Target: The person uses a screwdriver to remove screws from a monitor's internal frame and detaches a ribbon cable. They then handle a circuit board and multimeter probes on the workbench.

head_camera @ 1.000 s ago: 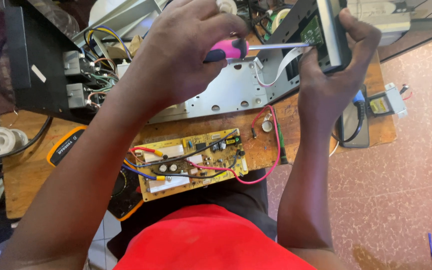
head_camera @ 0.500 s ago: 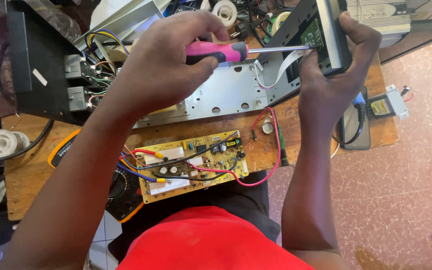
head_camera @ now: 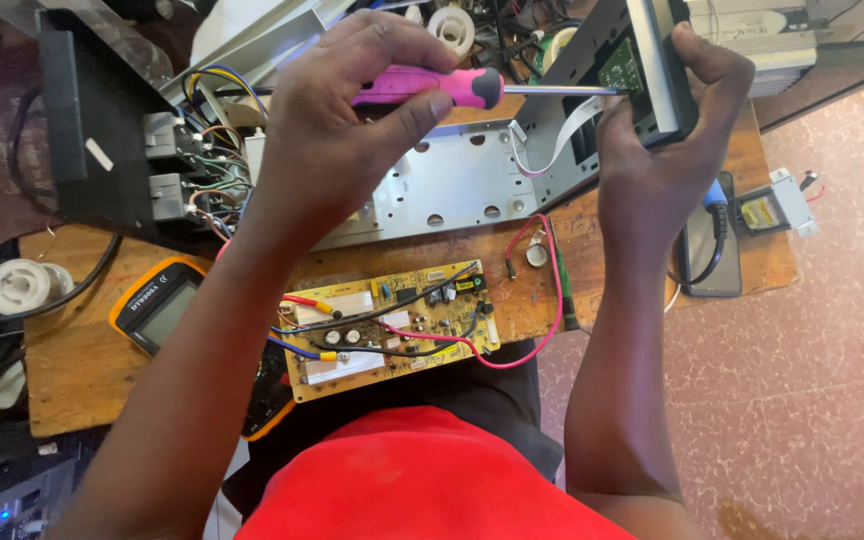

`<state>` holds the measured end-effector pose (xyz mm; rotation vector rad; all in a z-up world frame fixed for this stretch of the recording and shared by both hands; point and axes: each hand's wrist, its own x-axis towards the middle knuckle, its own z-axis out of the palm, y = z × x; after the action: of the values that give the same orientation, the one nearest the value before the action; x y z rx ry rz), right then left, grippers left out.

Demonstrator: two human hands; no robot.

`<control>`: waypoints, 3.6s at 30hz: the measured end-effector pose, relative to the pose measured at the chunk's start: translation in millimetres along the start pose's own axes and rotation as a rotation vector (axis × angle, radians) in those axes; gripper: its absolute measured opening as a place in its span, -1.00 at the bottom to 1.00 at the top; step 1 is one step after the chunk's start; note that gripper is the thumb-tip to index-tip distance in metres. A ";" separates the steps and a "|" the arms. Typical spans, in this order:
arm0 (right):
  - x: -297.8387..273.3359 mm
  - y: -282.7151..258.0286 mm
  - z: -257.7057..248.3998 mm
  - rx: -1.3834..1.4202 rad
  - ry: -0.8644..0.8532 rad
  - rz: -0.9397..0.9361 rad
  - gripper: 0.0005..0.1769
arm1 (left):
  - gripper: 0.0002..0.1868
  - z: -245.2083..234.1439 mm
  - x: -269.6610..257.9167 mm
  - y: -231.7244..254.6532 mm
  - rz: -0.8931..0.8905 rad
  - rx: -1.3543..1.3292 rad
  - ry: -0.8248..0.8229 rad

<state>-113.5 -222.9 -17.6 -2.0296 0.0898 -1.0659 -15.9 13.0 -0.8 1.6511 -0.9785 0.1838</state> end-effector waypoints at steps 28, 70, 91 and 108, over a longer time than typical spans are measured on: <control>13.2 6.0 5.4 -0.522 -0.001 -0.524 -0.77 | -0.77 8.8 -3.1 3.1 -0.521 -0.396 0.003; 27.9 4.4 0.3 -0.557 -0.338 -0.691 -0.78 | -0.46 -15.0 -28.4 76.1 0.054 0.319 0.178; 21.3 35.4 -8.0 -0.474 -0.307 -0.719 -0.81 | -0.49 -97.1 -126.2 -92.3 -0.131 0.458 0.265; 20.5 14.9 -5.0 -0.478 -0.300 -0.631 -0.82 | -0.51 -21.2 -42.2 66.0 -0.157 0.317 0.242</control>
<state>-99.7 -244.3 -13.0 -2.7286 -0.5318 -1.1672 -79.8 52.2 30.3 1.9332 -0.6571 0.4404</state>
